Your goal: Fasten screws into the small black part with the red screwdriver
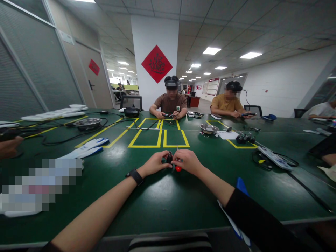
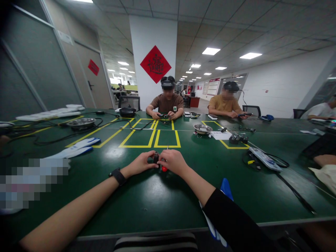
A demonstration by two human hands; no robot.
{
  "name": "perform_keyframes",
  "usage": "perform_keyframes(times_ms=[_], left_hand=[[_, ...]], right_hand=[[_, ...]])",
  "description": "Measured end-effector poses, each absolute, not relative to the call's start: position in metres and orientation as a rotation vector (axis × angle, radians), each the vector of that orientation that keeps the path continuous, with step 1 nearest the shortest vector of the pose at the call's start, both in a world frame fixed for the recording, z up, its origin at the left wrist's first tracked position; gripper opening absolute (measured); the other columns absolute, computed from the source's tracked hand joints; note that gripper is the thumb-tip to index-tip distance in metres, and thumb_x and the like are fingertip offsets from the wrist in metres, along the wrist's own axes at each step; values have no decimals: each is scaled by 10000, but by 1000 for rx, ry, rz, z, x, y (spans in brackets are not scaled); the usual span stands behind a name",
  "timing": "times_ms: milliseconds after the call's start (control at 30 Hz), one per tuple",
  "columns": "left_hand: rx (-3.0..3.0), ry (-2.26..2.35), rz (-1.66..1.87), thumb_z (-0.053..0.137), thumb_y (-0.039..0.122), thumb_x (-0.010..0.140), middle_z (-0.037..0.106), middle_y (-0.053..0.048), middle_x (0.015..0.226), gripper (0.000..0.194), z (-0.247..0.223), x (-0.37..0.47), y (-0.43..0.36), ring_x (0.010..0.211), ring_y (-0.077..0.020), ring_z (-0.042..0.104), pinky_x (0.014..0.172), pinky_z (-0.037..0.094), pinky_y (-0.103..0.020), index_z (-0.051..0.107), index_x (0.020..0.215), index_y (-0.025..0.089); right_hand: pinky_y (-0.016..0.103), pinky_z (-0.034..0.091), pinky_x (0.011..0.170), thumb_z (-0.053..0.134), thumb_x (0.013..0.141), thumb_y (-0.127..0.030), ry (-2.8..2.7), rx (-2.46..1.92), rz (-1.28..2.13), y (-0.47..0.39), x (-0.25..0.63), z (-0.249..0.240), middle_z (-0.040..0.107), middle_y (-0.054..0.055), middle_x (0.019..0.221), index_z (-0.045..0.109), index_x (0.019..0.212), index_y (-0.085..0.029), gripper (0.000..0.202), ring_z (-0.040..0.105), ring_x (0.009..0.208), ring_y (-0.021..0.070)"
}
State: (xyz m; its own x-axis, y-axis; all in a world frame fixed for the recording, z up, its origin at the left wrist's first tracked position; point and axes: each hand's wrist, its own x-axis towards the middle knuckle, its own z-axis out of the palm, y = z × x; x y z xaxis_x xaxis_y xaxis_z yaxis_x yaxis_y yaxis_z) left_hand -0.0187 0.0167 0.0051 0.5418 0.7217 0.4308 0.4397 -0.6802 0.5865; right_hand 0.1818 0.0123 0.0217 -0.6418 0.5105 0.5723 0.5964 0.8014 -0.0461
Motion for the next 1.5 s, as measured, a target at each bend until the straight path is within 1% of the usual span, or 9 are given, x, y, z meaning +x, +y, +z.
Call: perform_keyframes(times_ms=[133,233,300,533,733,867,1100,1267,1500], left_hand=[[2370,953,938,658,324,712,603,-32,895,336,4,-19,16,831,-176,552,772,435,-310,553,982,155],[2358,946,931,631,305,735,598,-40,913,317,4,-19,14,842,-177,549,795,433,-328,547,1000,151],[2355,939,924,622,299,741,597,-43,919,303,4,-18,14,847,-180,547,806,433,-337,549,997,154],[2375,939,933,591,286,766,581,-58,969,295,1,-15,14,879,-187,536,833,429,-358,534,1028,164],[2351,961,995,611,339,751,562,-78,1039,389,0,-11,13,931,-201,533,856,434,-381,512,1091,176],[2310,947,983,636,345,732,589,-74,1024,365,0,-11,14,932,-200,555,856,444,-370,541,1041,176],[2268,941,996,642,328,727,604,-62,1004,431,1,-10,13,925,-187,568,857,447,-356,509,1111,183],[2261,930,958,595,298,770,615,-63,1006,358,3,-8,11,935,-186,570,856,444,-351,510,1100,187],[2296,966,971,586,325,777,614,-51,995,287,2,-8,12,884,-182,570,797,457,-324,533,1021,184]], right_hand=[[256,405,724,475,851,-177,-2328,-955,-188,18,189,23,595,41,899,583,946,-184,144,534,858,148],[273,409,764,485,779,-26,-2482,-982,-260,27,195,17,534,61,1125,562,1071,-235,368,498,1008,175],[267,414,730,507,765,-29,-2604,-988,-258,32,196,11,517,52,1160,573,1058,-259,378,503,1001,182],[241,395,658,527,815,-159,-2604,-1064,-214,33,191,3,576,47,955,584,908,-223,126,513,856,165],[236,401,692,488,772,-59,-2356,-1059,52,30,199,9,579,15,936,556,940,-220,242,543,809,140],[285,433,768,428,811,-94,-1937,-927,125,30,200,18,590,44,993,547,1005,-201,252,562,874,164],[225,448,470,452,856,-383,-1405,-831,452,24,189,19,634,22,819,455,1015,-187,253,522,445,85],[166,380,371,342,889,-447,-1240,-702,661,9,179,21,589,-57,606,368,962,-219,241,500,361,67],[201,442,436,366,891,-411,-1414,-575,779,-7,168,21,626,-29,685,342,996,-229,211,565,430,86]])
